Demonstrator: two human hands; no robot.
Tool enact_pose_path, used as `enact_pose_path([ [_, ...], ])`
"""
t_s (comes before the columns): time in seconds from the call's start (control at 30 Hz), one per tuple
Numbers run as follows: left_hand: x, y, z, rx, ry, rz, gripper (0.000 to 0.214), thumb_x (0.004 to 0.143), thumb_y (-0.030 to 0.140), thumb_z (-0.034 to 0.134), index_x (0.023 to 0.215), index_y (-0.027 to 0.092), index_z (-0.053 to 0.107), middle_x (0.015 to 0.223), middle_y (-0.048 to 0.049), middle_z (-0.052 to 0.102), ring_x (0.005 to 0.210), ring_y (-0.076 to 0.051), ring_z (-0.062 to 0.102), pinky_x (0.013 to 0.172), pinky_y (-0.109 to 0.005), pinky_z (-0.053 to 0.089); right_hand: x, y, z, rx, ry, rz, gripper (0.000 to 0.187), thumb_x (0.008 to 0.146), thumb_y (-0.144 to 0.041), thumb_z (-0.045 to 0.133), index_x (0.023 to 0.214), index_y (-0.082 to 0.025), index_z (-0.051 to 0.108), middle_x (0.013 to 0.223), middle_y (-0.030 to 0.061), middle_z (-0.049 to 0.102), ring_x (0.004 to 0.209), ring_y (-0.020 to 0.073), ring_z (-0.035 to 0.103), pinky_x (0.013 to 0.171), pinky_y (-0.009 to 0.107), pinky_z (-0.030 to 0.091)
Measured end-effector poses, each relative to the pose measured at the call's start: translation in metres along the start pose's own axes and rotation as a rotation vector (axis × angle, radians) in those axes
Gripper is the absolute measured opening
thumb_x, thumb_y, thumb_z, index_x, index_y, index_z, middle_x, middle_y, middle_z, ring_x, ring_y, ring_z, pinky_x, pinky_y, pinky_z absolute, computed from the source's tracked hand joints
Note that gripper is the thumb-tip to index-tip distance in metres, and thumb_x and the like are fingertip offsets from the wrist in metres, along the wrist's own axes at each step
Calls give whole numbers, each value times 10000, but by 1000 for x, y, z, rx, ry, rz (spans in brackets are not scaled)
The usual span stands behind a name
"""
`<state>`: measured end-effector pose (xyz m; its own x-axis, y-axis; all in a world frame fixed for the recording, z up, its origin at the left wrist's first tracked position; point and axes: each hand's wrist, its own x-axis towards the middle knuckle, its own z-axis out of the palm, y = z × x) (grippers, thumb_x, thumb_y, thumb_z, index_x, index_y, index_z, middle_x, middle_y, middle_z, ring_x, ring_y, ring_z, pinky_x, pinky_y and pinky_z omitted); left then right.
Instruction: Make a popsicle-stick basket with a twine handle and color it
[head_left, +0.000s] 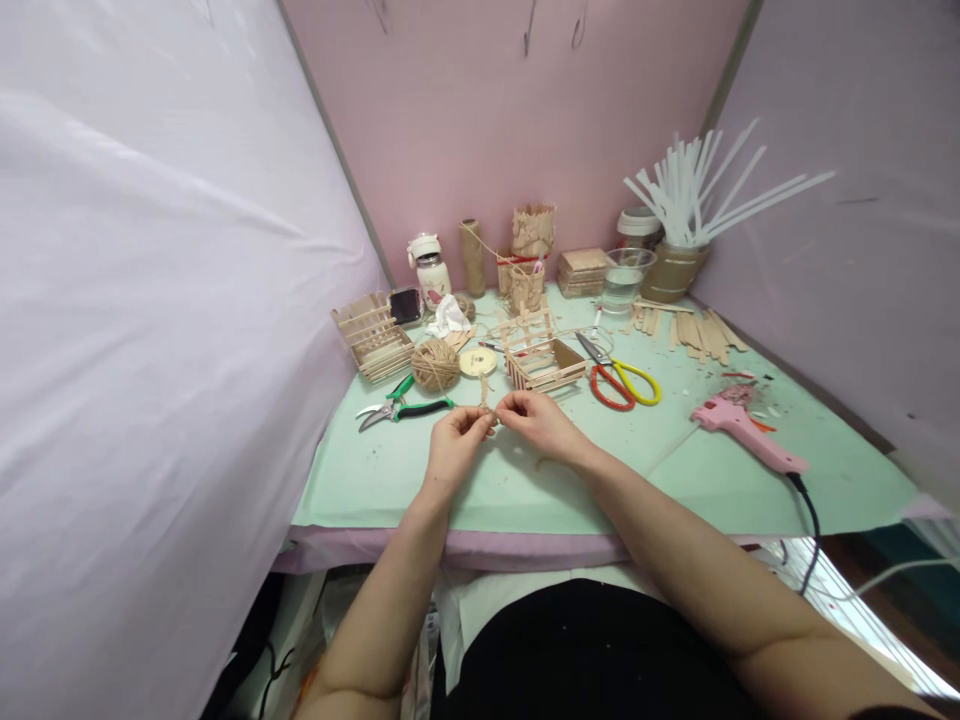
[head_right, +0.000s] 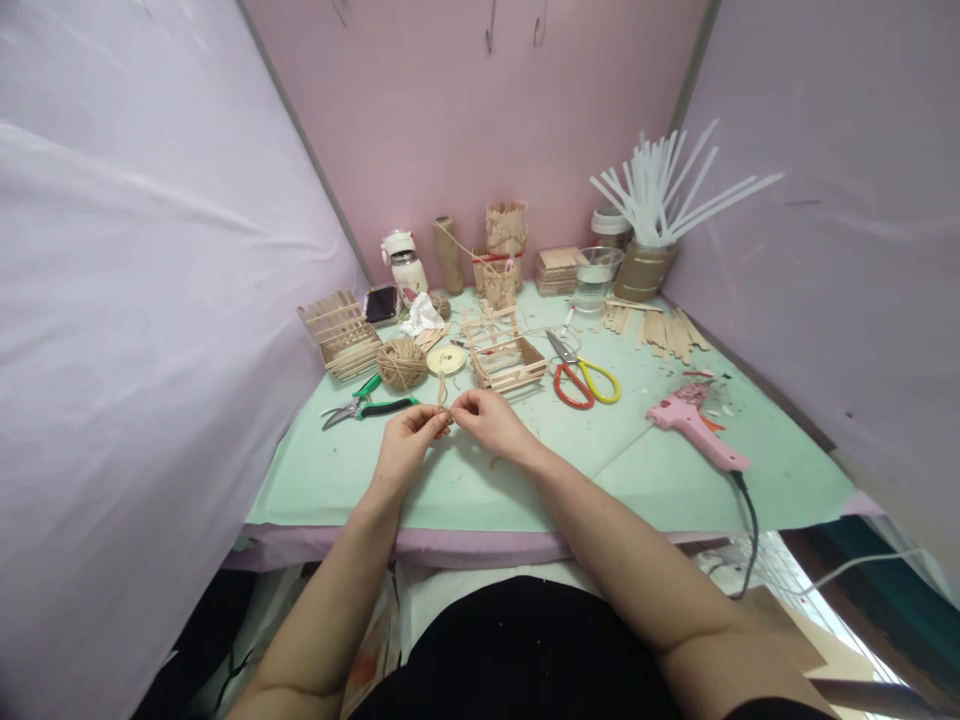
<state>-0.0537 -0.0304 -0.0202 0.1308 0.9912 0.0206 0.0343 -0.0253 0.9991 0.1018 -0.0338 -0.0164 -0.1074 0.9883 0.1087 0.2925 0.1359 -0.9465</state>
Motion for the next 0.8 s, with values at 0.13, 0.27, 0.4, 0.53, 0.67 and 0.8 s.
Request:
enact_pose_path([
  [0.13, 0, -2, -1, -75, -60, -38, 303, 641, 412, 778, 733, 143, 673, 687, -35, 668, 660, -131, 596, 629, -238, 451, 2, 1, -5, 4, -22, 13, 178, 747, -321, 527, 674, -171, 591, 625, -25, 538, 595, 108, 434, 560, 234, 333],
  [0.27, 1, -3, -2, -126, -34, -72, 310, 629, 420, 788, 737, 150, 682, 731, -43, 679, 710, -142, 608, 651, -236, 452, 4, 2, -12, 73, 1, 43, 220, 758, -377, 547, 681, -173, 574, 584, -35, 494, 557, 102, 409, 524, 231, 310],
  [0.4, 3, -7, -4, -8, 25, -9, 255, 644, 369, 776, 762, 149, 731, 735, -42, 696, 664, -132, 566, 653, -250, 435, 3, 2, -10, 59, -20, 33, 242, 753, -389, 564, 669, -164, 599, 576, -36, 487, 547, 96, 389, 523, 234, 296],
  [0.53, 5, -9, -5, 68, 18, 27, 195, 673, 334, 748, 747, 154, 750, 767, -54, 721, 726, -162, 593, 716, -276, 439, 3, 2, -6, 34, -31, 45, 220, 739, -364, 569, 678, -159, 622, 618, -27, 535, 579, 101, 422, 553, 238, 324],
  [0.67, 4, -9, -5, 102, 29, 47, 177, 674, 333, 744, 718, 162, 753, 784, -62, 732, 777, -191, 617, 754, -291, 444, 2, 4, -4, 23, -22, 43, 215, 744, -358, 570, 682, -160, 627, 640, -24, 561, 596, 104, 447, 579, 237, 355],
  [0.8, 2, -5, -4, 114, 40, 61, 154, 665, 322, 740, 691, 170, 750, 769, -61, 729, 798, -206, 626, 741, -288, 453, 2, 5, -3, 15, -14, 29, 215, 745, -357, 575, 690, -158, 636, 651, -16, 583, 605, 108, 465, 582, 235, 367],
])
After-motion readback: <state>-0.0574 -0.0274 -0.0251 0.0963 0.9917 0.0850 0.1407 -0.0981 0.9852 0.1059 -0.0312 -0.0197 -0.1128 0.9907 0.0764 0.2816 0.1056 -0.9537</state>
